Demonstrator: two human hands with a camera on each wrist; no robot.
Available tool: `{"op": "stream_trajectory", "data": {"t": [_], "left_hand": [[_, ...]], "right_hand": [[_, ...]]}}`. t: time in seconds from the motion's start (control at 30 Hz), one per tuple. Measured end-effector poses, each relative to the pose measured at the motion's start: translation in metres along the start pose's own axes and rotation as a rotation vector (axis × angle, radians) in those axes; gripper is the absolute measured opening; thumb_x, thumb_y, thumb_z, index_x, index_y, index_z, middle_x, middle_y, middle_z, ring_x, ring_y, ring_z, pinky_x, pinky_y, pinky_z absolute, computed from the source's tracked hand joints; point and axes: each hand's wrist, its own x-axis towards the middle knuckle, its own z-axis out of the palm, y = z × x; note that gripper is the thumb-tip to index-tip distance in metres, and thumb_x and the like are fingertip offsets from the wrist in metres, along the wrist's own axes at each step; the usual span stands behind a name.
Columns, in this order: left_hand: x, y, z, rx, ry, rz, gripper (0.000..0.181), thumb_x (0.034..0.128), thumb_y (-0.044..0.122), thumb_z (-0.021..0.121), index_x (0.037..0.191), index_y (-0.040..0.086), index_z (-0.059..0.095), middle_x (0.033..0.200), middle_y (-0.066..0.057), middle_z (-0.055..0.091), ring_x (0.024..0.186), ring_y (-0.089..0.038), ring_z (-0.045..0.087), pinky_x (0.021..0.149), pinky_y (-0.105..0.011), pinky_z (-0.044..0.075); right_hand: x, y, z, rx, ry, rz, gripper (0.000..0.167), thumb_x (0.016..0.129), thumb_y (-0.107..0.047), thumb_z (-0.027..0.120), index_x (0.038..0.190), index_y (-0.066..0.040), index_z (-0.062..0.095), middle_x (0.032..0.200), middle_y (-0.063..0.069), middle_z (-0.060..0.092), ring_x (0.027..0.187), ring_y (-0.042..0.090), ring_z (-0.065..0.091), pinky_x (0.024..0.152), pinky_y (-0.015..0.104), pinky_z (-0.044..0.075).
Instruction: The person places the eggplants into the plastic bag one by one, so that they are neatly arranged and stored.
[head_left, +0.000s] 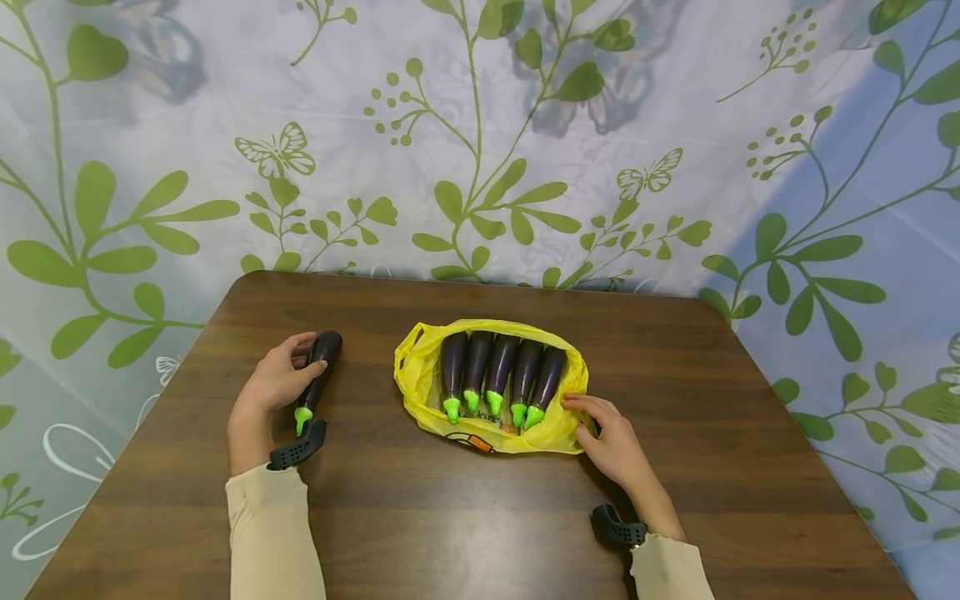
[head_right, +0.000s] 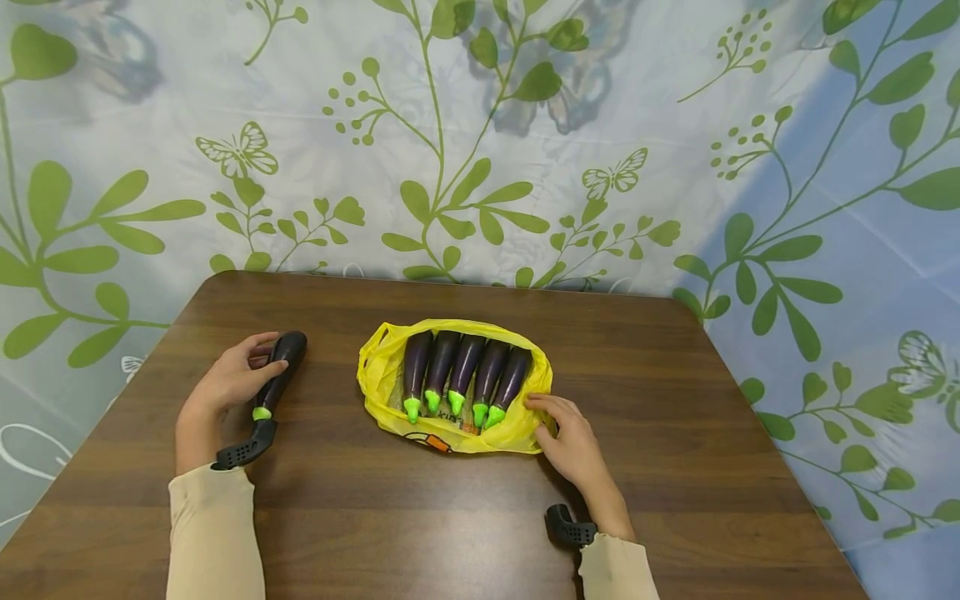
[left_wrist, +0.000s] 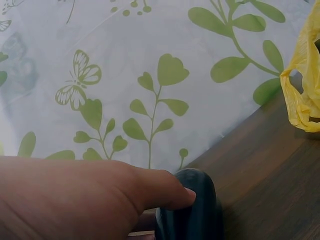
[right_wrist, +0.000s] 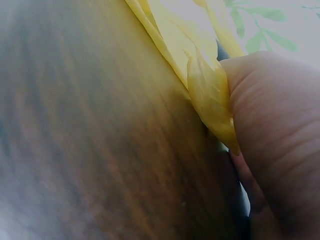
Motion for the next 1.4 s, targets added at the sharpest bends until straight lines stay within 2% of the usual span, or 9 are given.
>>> {"op": "stream_trajectory", "data": {"t": [0.37,0.83,1.17,1.4], "left_hand": [[-0.002,0.005,0.001,0.010,-0.012,0.014,0.067,0.1072,0.024,0.054,0.161,-0.002,0.024,0.155,-0.036,0.039,0.141,-0.054,0.039,0.110,-0.065,0.040],[-0.003,0.012,0.000,-0.003,0.011,0.043,0.065,0.1073,0.025,0.052,0.160,-0.003,0.026,0.155,-0.036,0.039,0.141,-0.052,0.042,0.111,-0.062,0.041],[-0.003,0.022,0.000,-0.060,0.011,0.072,0.067,0.1078,0.030,0.052,0.162,0.000,0.026,0.155,-0.032,0.041,0.139,-0.048,0.047,0.105,-0.058,0.048],[-0.003,0.026,0.002,-0.066,0.042,0.102,0.066,0.1071,0.033,0.054,0.162,0.006,0.030,0.157,-0.029,0.042,0.141,-0.046,0.045,0.108,-0.059,0.045]], "right_hand": [[0.000,-0.001,0.000,-0.004,-0.002,-0.001,0.036,0.091,0.003,0.064,0.124,-0.007,0.073,0.137,0.009,0.067,0.132,0.038,0.054,0.109,0.061,0.044],[0.001,-0.002,0.001,-0.005,-0.004,-0.002,0.036,0.091,0.002,0.063,0.124,-0.008,0.073,0.137,0.009,0.067,0.132,0.038,0.054,0.109,0.060,0.043],[0.000,-0.002,0.000,-0.008,0.007,-0.014,0.035,0.091,0.003,0.063,0.124,-0.006,0.073,0.136,0.010,0.068,0.131,0.038,0.055,0.108,0.061,0.044],[-0.001,-0.001,0.000,-0.003,0.002,-0.006,0.036,0.091,0.003,0.064,0.124,-0.008,0.073,0.136,0.010,0.067,0.132,0.038,0.054,0.109,0.061,0.044]]}}
